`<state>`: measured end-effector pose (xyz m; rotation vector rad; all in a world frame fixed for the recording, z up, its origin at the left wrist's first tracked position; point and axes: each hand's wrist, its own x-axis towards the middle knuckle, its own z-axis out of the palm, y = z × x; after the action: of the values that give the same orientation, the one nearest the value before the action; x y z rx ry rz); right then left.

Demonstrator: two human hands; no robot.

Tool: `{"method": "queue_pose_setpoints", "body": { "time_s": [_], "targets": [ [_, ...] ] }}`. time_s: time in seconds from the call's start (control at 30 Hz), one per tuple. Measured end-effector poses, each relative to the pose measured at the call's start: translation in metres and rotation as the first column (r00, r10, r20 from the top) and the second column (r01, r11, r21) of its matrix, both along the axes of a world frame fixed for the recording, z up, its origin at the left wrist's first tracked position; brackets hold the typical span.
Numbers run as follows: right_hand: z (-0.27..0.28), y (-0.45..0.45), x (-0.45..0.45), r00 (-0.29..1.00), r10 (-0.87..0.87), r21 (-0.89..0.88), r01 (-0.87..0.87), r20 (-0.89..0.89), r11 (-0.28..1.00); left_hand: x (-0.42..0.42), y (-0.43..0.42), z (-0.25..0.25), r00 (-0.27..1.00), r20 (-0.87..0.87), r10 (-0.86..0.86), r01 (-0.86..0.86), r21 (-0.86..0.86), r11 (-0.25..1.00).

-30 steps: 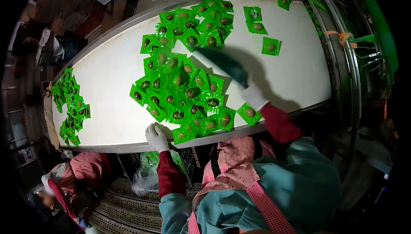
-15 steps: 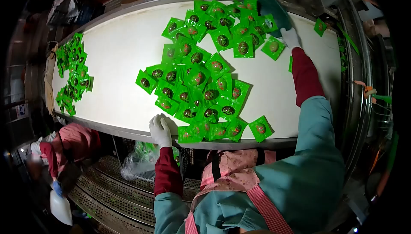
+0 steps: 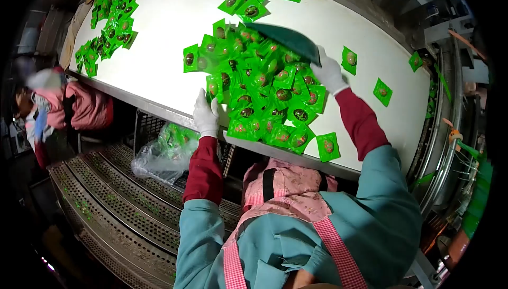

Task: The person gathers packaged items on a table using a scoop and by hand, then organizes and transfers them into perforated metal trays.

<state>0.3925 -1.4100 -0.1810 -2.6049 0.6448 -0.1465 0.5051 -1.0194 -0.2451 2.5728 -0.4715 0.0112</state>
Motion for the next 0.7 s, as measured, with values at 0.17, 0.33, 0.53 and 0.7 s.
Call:
{"method": "queue_pose_setpoints", "body": {
  "time_s": [0.17,0.33,0.53,0.7],
  "targets": [
    [0.027,0.043,-0.053,0.991,0.118,-0.256,-0.13,-0.061,0.958,0.007,0.004,-0.006,0.997,0.036,-0.063,0.066,-0.074,0.995],
    [0.056,0.032,-0.135,0.99,-0.103,-0.029,0.107,0.092,0.994,0.022,0.001,-0.021,1.0,-0.022,0.006,-0.012,-0.282,0.959],
    [0.158,-0.051,-0.255,0.798,-0.439,0.323,0.578,-0.413,0.749,0.035,-0.041,-0.003,0.993,-0.041,-0.11,0.099,-0.22,0.971],
    [0.184,-0.055,-0.304,0.454,-0.198,0.241,0.737,-0.868,0.632,0.027,-0.066,0.012,0.98,-0.149,-0.134,0.143,0.056,0.988]
  ]
}}
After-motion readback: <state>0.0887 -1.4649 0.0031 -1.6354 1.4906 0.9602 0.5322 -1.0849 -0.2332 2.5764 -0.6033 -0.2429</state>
